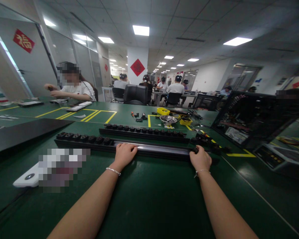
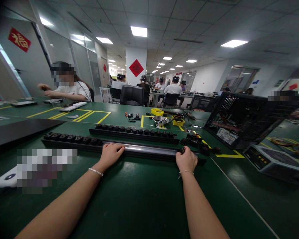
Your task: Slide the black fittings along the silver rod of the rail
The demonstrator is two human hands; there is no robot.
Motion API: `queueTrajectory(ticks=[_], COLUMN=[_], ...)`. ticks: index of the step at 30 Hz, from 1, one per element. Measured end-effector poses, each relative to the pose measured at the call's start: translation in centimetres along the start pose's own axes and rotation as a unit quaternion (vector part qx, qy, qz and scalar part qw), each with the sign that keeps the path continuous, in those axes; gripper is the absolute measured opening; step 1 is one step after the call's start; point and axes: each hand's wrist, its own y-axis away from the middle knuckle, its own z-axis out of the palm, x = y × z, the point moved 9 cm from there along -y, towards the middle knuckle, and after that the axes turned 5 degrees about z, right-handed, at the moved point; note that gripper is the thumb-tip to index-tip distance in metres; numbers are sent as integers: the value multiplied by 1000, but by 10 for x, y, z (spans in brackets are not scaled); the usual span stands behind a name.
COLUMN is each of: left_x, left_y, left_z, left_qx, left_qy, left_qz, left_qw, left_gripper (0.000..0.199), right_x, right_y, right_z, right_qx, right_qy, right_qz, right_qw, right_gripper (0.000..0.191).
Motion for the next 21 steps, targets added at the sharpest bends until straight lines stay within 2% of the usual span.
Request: queueTrajectory(ticks=[7,21], left_x=[-6,-6], left_y=[0,-1], left_z=[-6,-1], left_qx=[62,46], left_qy=[3,3], left_qz=[-17,2], left_qw=[998,999], left_gripper=[33,32], right_x=[3,5], right_y=[-2,-4], right_z=[-2,2], right_qx=[6,-12], right_qy=[4,1], right_qz=[-14,-7], right_qw=[1000,1000], right_gripper=[48,46])
